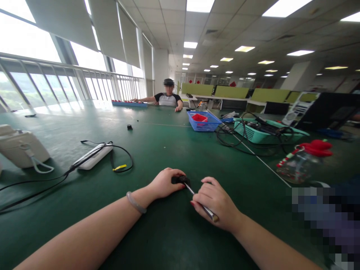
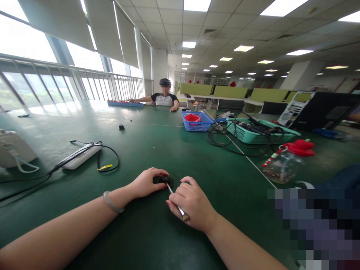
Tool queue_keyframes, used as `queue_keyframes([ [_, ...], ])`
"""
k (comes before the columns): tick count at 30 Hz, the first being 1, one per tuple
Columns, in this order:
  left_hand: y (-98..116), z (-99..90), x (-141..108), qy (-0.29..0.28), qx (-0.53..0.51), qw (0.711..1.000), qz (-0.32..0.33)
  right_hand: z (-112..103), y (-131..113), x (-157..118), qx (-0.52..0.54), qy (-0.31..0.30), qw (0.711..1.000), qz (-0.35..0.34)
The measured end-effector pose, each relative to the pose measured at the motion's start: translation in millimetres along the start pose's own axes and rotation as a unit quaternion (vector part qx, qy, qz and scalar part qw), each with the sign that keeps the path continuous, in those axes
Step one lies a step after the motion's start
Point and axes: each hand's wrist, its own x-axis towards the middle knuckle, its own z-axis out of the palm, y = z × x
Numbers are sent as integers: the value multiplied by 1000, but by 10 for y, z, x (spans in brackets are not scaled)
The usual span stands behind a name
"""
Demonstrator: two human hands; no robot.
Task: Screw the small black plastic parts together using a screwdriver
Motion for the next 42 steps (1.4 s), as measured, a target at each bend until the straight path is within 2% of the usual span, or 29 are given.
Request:
queue_keyframes([
  [7,18,-2,2,1,0,1000,6,4,8,4,-13,-13,1000,-4],
  [22,2,7,5,-3,4,1000,10,19,11,-5,-13,3,1000,3],
  [36,-14,23,-9,-3,21,1000,4,25,40,-13,-12,32,999,30],
  [42,-5,17,-10,-7,30,999,14,42,66,-12,-6,24,998,53],
])
